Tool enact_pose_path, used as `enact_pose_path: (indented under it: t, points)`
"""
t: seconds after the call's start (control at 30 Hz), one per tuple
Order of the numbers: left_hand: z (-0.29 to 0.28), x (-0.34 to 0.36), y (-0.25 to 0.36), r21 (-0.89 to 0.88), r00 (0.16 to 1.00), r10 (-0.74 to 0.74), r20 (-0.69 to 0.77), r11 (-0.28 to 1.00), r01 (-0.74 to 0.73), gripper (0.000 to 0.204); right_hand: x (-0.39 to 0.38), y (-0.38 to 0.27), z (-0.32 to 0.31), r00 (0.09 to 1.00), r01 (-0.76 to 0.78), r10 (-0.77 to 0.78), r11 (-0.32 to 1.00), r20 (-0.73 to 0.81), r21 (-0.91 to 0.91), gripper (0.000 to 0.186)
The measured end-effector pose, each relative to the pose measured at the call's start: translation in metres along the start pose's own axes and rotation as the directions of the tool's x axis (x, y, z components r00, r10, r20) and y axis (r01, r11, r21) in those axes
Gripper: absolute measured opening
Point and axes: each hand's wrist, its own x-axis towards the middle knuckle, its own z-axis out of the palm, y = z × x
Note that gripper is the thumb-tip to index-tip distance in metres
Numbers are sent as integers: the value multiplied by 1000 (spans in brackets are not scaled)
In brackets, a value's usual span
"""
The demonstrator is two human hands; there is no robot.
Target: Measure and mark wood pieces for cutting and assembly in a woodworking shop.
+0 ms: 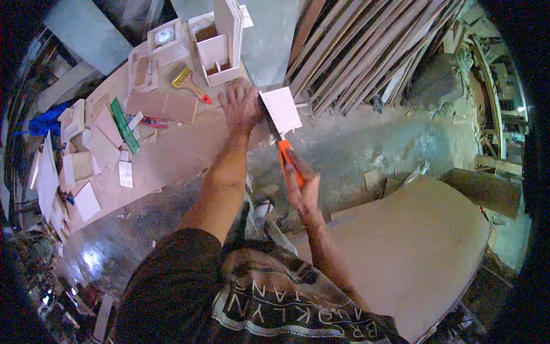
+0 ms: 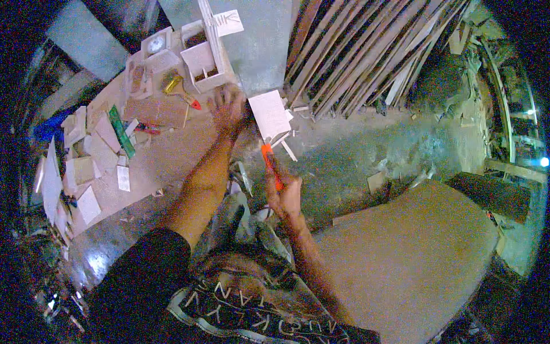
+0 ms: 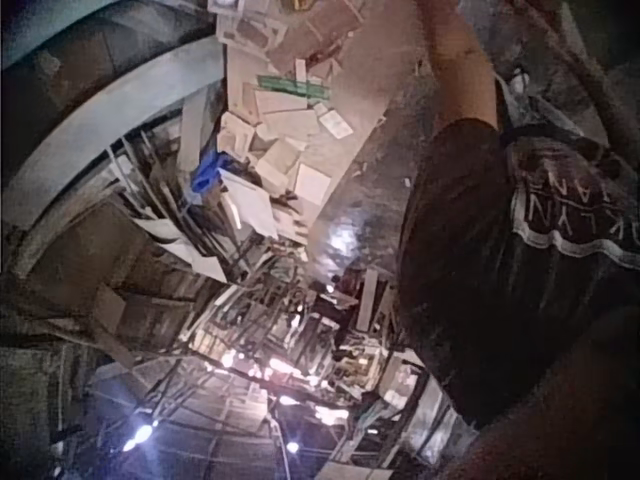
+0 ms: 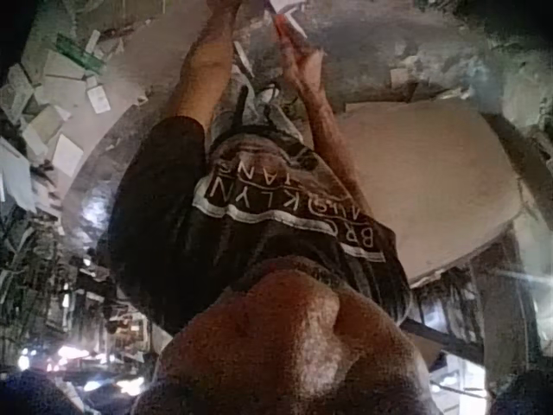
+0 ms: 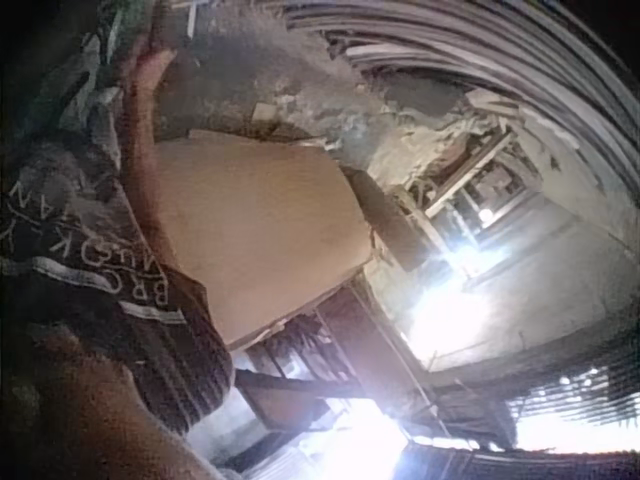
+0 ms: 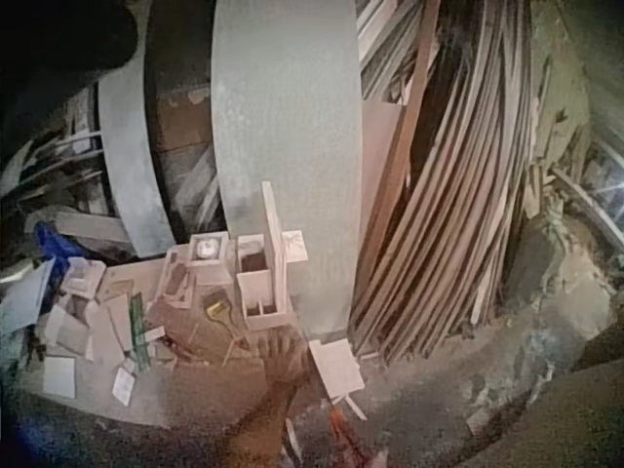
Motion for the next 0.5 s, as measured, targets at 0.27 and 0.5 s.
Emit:
enact_pose_path:
  t: [0.27, 0.5]
  points:
    - [-6, 0, 1, 26, 1000, -5, 21, 1000, 4, 37, -106, -37, -48, 955, -286, 295, 931, -7, 225, 40]
    - [-8, 1, 4, 7, 1000, -2, 23, 1000, 2, 33, -27, 6, -7, 999, 3, 2, 993, -50, 116, 37]
